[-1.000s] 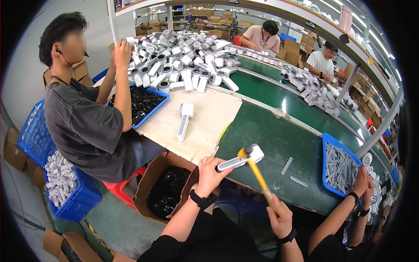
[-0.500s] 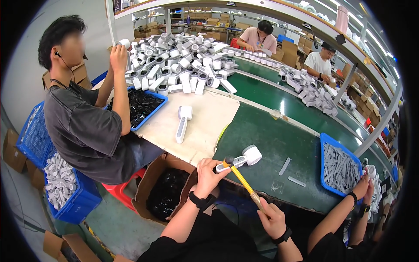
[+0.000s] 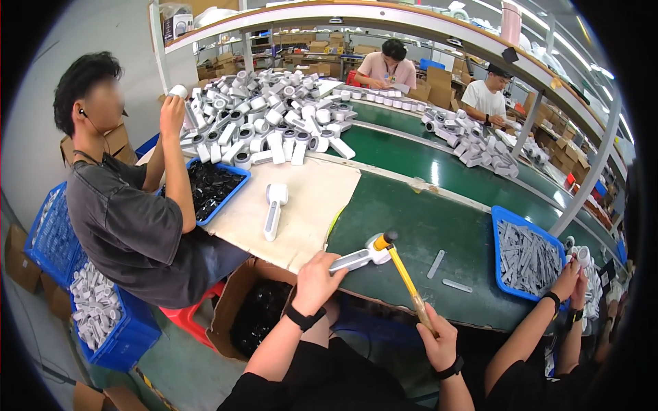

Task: The person assembles lint removers by picking up a white plastic housing, inserting a black component, and tapping the assembly with a hammer. They then place the finished unit on the table and repeat the process.

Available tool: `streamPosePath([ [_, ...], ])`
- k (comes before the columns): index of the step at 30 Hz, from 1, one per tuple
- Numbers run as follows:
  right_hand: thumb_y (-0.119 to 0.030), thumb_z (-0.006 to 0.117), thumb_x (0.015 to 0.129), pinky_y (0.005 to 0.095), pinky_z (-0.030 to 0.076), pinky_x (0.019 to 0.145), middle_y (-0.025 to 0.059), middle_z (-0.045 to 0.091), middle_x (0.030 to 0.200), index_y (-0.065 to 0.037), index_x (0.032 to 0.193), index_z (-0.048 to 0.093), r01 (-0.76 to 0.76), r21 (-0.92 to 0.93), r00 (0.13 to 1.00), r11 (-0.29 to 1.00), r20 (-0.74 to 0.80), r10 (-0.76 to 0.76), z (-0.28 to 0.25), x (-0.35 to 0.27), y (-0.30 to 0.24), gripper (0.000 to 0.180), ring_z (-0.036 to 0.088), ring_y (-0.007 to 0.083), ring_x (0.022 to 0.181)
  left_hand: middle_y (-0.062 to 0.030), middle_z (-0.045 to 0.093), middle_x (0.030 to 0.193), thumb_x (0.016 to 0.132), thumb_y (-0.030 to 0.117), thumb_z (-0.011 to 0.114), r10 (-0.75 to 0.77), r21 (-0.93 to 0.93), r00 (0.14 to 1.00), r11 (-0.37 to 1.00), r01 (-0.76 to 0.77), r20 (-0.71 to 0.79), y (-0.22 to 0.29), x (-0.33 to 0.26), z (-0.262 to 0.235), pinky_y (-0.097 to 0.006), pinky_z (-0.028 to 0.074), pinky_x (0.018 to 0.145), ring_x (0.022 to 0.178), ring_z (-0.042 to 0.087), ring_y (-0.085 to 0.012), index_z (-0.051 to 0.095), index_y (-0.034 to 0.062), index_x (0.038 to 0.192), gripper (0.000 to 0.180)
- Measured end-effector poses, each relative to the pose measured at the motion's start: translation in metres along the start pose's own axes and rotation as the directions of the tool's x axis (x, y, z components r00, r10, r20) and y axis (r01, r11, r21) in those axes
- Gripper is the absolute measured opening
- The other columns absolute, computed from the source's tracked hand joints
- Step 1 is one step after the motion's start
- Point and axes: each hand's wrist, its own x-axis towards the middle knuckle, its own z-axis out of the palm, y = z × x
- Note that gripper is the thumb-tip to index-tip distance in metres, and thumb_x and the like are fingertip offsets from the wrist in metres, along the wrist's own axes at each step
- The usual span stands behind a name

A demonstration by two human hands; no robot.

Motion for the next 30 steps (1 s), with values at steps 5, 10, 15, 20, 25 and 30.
streamPosePath([
  [5, 0.0, 0.071, 0.082, 0.0241, 0.048, 0.074, 0.01, 0.07, 0.095, 0.002, 0.132, 0.057, -0.167, 0.134, 0.984, 0.977, -0.046, 0.174, -0.005, -0.022, 0.007, 0.052, 0.061, 0.0108, 0.08, -0.0212, 0.065, 0.091, 0.077, 0.019, 0.075, 0.045, 0.194, 0.987, 0.981, -0.014, -0.155, -0.033, 0.032, -0.017, -0.046, 0.052, 0.075, 0.083, 0.063, -0.0406, 0.067, -0.0004, 0.094, 0.027],
  [10, 0.0, 0.071, 0.082, 0.0261, 0.044, 0.061, 0.0085, 0.055, 0.071, 0.0, 0.132, 0.058, -0.162, 0.14, 0.976, 0.977, -0.12, 0.179, -0.005, -0.034, 0.018, 0.052, 0.053, 0.0144, 0.062, -0.0229, 0.062, 0.101, 0.08, 0.025, 0.074, -0.115, 0.47, 0.949, 0.847, 0.248, -0.294, -0.113, 0.068, -0.026, -0.049, 0.052, 0.077, 0.088, 0.064, -0.0431, 0.063, 0.0, 0.099, 0.033],
  [15, -0.001, 0.072, 0.082, 0.0263, 0.045, 0.062, 0.0096, 0.056, 0.073, 0.0, 0.132, 0.058, -0.196, 0.175, 0.959, 0.965, -0.173, 0.226, -0.007, -0.04, 0.036, 0.051, 0.054, 0.0152, 0.062, -0.0206, 0.049, 0.126, 0.076, 0.023, 0.078, -0.179, 0.584, 0.957, 0.762, 0.281, -0.227, -0.109, 0.082, -0.014, -0.045, 0.052, 0.086, 0.11, 0.056, -0.0387, 0.052, 0.0052, 0.127, 0.06],
  [20, -0.001, 0.071, 0.083, 0.0229, 0.047, 0.068, 0.006, 0.065, 0.087, 0.001, 0.133, 0.056, -0.24, 0.244, 0.94, 0.94, -0.184, 0.288, -0.004, -0.037, 0.036, 0.052, 0.058, 0.008, 0.074, -0.0172, 0.059, 0.116, 0.074, 0.028, 0.079, 0.058, 0.561, 0.995, 0.823, -0.093, 0.081, -0.047, 0.049, 0.018, -0.043, 0.051, 0.083, 0.107, 0.059, -0.0343, 0.063, 0.0064, 0.116, 0.049],
  [25, -0.001, 0.072, 0.083, 0.0254, 0.049, 0.07, 0.0116, 0.066, 0.086, 0.0, 0.133, 0.057, -0.302, 0.375, 0.911, 0.876, -0.159, 0.382, -0.001, -0.043, 0.036, 0.052, 0.062, 0.0132, 0.074, -0.0174, 0.063, 0.112, 0.078, 0.026, 0.076, 0.328, 0.055, 0.842, 0.921, -0.387, 0.428, 0.072, 0.026, 0.068, -0.044, 0.051, 0.087, 0.103, 0.061, -0.0356, 0.068, 0.0059, 0.109, 0.038],
  [30, 0.001, 0.07, 0.084, 0.0204, 0.039, 0.053, -0.0008, 0.058, 0.076, 0.001, 0.135, 0.056, -0.19, 0.35, 0.927, 0.917, -0.245, 0.285, -0.006, -0.046, 0.034, 0.052, 0.05, 0.0036, 0.058, -0.0201, 0.053, 0.131, 0.078, 0.026, 0.075, 0.413, 0.011, 0.711, 0.861, -0.508, 0.569, 0.11, 0.017, 0.126, -0.047, 0.049, 0.091, 0.117, 0.053, -0.0379, 0.061, 0.0117, 0.127, 0.052],
])
